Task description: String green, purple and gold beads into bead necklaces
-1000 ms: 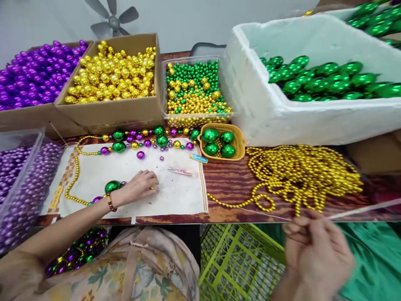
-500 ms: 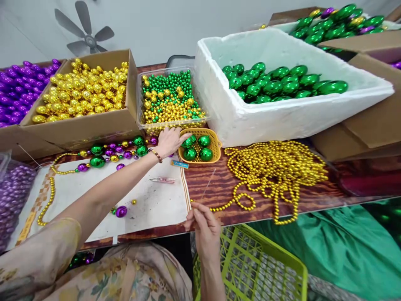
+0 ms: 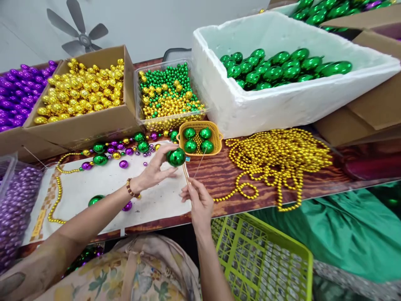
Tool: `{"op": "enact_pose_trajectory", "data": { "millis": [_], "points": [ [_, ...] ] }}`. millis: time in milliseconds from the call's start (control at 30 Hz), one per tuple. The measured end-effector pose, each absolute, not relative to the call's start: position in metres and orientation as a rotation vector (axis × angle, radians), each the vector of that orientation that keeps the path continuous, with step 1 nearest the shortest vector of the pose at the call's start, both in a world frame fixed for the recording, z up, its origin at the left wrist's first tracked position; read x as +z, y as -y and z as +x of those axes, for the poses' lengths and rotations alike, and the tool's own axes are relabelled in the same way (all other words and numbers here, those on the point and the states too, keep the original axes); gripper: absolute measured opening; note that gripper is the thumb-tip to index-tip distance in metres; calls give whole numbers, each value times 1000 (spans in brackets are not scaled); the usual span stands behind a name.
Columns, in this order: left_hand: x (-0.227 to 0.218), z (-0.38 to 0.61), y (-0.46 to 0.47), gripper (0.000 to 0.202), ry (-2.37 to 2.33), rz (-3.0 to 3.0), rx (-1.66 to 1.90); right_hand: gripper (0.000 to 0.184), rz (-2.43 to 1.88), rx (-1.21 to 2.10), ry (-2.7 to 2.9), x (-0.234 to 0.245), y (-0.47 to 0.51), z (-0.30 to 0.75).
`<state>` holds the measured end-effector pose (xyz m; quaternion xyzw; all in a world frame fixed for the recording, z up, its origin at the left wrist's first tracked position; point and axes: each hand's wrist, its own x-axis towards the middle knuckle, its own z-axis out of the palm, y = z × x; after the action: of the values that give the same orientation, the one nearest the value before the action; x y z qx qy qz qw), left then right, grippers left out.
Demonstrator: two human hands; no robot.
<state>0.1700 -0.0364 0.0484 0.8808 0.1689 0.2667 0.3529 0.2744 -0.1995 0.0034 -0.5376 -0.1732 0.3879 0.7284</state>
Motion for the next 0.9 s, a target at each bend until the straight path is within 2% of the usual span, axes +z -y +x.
{"op": "enact_pose_trajectory", "data": {
  "millis": [200, 367, 500, 633, 900],
  "points": [
    [44, 123, 85, 37, -569, 2045, 813, 25, -1186, 810, 495, 16, 169, 247],
    [41, 102, 85, 55, -622, 1934, 909, 27, -1180, 856, 547, 17, 171, 232],
    [39, 91, 78, 47, -563, 1980, 1021, 21, -1200, 871, 515, 13, 182, 228],
    [37, 83, 73, 48, -570, 1939, 1084, 18, -1223, 846, 498, 5, 197, 225],
    [42, 76, 57, 40, -628, 1744, 1174, 15, -1271, 878, 721, -11, 220, 207]
  ]
}}
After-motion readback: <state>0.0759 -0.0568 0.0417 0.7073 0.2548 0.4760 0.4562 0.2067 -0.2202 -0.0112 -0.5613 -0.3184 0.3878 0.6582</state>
